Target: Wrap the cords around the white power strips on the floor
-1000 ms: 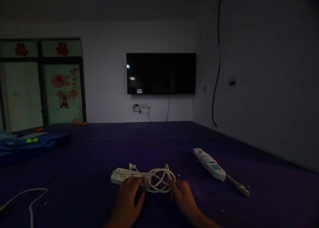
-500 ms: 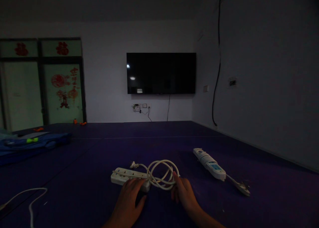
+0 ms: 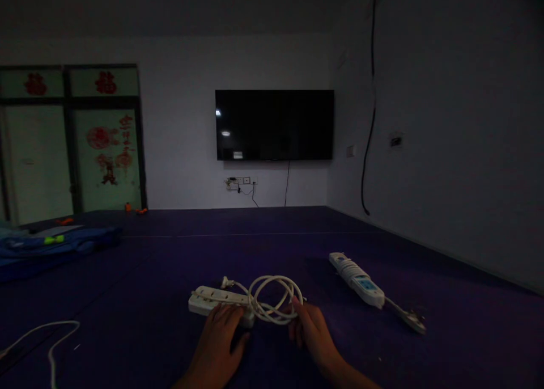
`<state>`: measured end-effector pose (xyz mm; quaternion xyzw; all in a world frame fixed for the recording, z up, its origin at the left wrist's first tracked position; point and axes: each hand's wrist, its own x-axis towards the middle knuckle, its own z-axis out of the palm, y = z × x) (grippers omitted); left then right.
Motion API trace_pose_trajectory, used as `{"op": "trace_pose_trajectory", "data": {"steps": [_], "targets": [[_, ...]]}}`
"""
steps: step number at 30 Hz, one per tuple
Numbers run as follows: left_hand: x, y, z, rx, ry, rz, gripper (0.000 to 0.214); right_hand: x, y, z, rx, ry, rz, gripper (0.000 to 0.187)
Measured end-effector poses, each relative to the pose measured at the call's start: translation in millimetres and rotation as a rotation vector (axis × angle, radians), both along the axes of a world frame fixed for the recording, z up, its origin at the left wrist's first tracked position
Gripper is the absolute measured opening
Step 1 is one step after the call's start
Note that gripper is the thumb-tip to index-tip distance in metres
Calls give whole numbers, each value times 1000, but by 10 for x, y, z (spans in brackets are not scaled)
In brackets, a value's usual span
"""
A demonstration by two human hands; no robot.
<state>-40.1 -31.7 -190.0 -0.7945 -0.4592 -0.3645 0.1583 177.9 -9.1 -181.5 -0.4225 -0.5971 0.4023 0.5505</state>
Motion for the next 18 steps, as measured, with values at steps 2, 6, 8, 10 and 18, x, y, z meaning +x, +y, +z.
{"op": "trace_pose_trajectory", "data": {"steps": [2,6,8,10,18], "targets": [[-1,2,-15,6,-37,-11,43,-2,-2,-19,19,-21,15,67],[6,-17,-5,35,-46,-37,51,-3,-26,-55,119,-89,56,69],[13,-39,11,60,-17,-51,54,6,-49,-63,187,-152,62,70],[20,-67,34,87,21,-80,54,24,-75,-56,270,-250,34,66],[51,-151,126,114,71,-163,45,122,-100,49,618,-689,-191,35]]}}
